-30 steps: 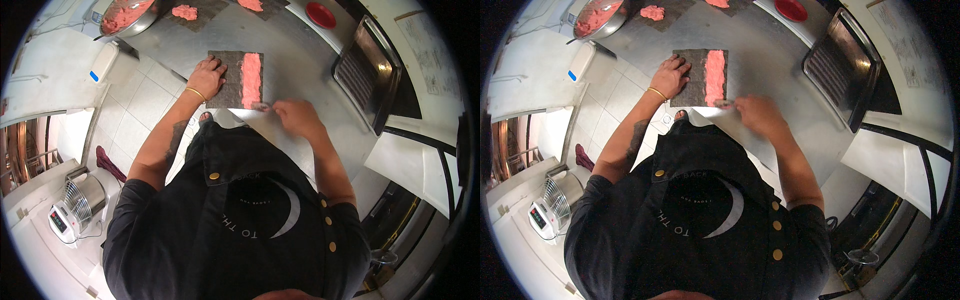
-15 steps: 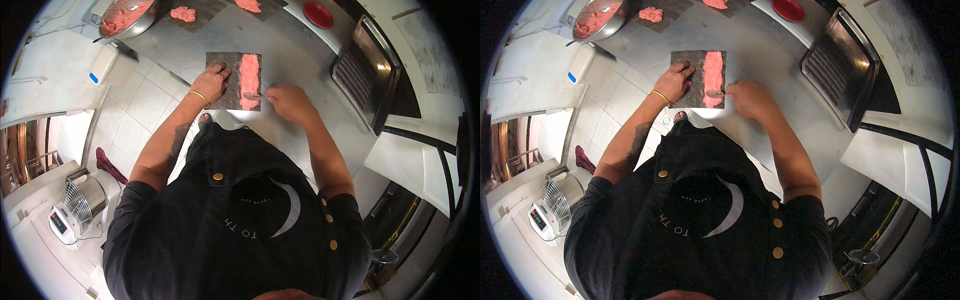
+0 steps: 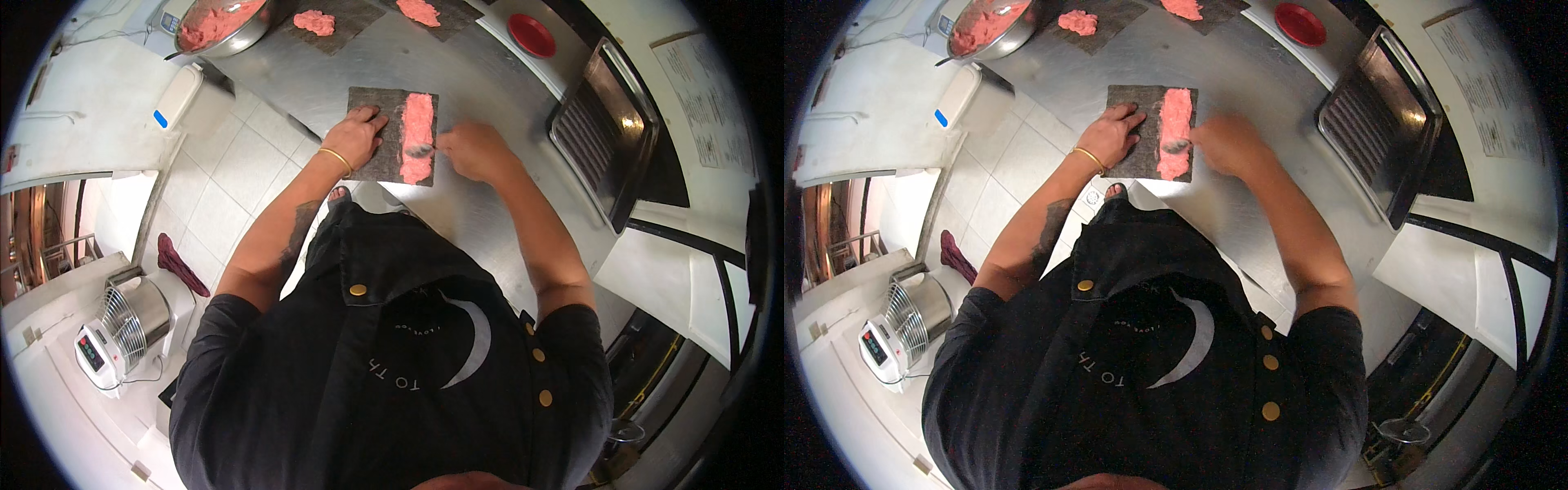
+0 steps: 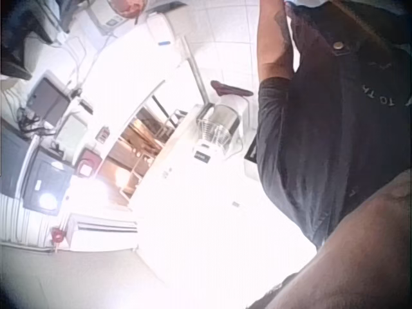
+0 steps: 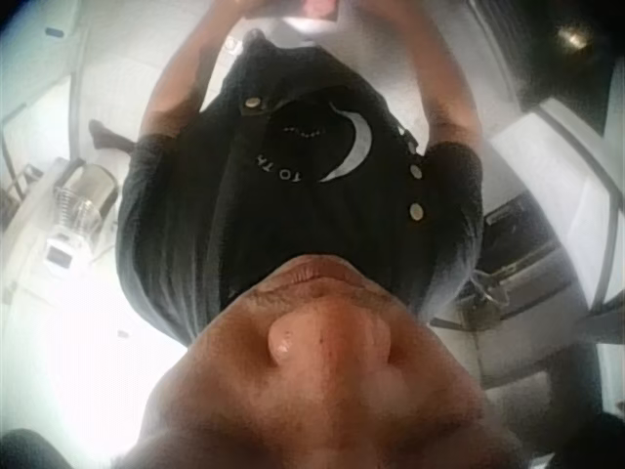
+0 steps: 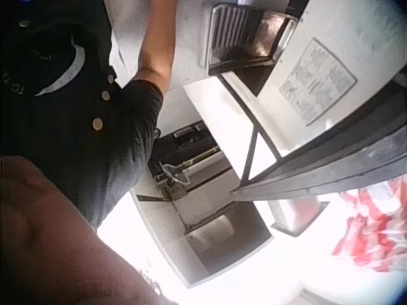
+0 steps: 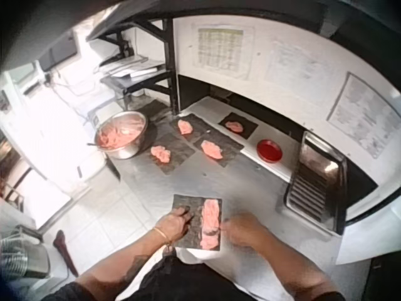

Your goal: The person spreads a pink paste onto seaweed sheets using a spoon and then rolls the sheets into cylinders by hand.

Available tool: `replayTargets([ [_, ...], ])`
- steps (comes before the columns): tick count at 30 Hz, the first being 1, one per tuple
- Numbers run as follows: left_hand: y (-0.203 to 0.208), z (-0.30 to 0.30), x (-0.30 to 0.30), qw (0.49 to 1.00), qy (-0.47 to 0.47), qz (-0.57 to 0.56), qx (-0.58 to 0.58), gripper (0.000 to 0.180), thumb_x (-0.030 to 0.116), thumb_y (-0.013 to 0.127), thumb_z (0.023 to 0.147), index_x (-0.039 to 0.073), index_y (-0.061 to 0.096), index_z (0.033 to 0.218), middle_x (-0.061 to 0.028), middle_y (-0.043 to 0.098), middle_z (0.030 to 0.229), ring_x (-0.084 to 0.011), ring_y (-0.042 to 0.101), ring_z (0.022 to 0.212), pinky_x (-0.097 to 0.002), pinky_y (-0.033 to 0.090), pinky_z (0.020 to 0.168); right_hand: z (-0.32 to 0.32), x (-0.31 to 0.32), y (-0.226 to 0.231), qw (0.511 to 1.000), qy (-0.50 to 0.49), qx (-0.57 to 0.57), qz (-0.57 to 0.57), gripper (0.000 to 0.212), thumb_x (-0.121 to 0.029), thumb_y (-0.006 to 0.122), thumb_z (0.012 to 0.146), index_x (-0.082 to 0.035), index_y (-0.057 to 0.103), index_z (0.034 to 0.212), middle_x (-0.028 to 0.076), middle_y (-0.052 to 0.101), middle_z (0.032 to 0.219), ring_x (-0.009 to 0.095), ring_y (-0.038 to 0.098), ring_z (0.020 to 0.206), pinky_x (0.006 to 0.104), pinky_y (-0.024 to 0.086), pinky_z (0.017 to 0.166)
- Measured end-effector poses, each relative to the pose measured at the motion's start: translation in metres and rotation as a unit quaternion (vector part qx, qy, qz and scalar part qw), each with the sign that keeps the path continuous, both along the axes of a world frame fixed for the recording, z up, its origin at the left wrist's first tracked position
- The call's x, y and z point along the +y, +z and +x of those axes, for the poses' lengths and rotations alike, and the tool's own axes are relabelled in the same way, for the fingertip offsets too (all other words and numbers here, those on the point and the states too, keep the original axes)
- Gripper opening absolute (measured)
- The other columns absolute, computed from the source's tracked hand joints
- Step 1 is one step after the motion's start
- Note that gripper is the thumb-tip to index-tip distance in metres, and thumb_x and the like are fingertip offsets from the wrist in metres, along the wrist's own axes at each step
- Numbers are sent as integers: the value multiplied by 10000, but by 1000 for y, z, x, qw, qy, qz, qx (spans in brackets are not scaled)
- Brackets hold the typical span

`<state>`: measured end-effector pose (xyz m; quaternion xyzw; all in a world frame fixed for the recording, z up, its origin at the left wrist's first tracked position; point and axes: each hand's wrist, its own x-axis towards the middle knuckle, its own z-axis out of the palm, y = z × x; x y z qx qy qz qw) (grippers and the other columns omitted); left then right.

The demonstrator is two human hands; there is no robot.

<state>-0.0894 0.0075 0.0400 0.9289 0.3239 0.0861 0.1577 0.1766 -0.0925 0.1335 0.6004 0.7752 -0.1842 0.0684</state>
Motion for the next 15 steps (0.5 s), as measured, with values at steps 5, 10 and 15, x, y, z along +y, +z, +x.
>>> replayTargets([
  [5,2,1,-2,1000,5,-3,-2,533,177,763,903,58,654,1412,-172,596,1472,-360,559,1367,-413,472,1161,14,-14,19,999,-27,30,-5,143,-182,627,950,-109,750,959,173,743,955,394,725,960,538,555,842],
  [10,4,2,-1,1000,3,-15,5,523,176,756,911,61,656,1411,-170,589,1488,-360,553,1374,-415,467,1169,-2,12,-7,997,43,45,46,139,-189,631,949,-121,751,962,163,740,947,388,719,959,542,546,831],
  [15,-4,0,-2,1000,9,-1,1,528,186,755,920,65,649,1422,-165,587,1488,-355,545,1385,-414,463,1173,11,-25,9,998,2,44,-41,135,-190,626,945,-135,749,954,156,738,938,396,713,934,539,544,826],
])
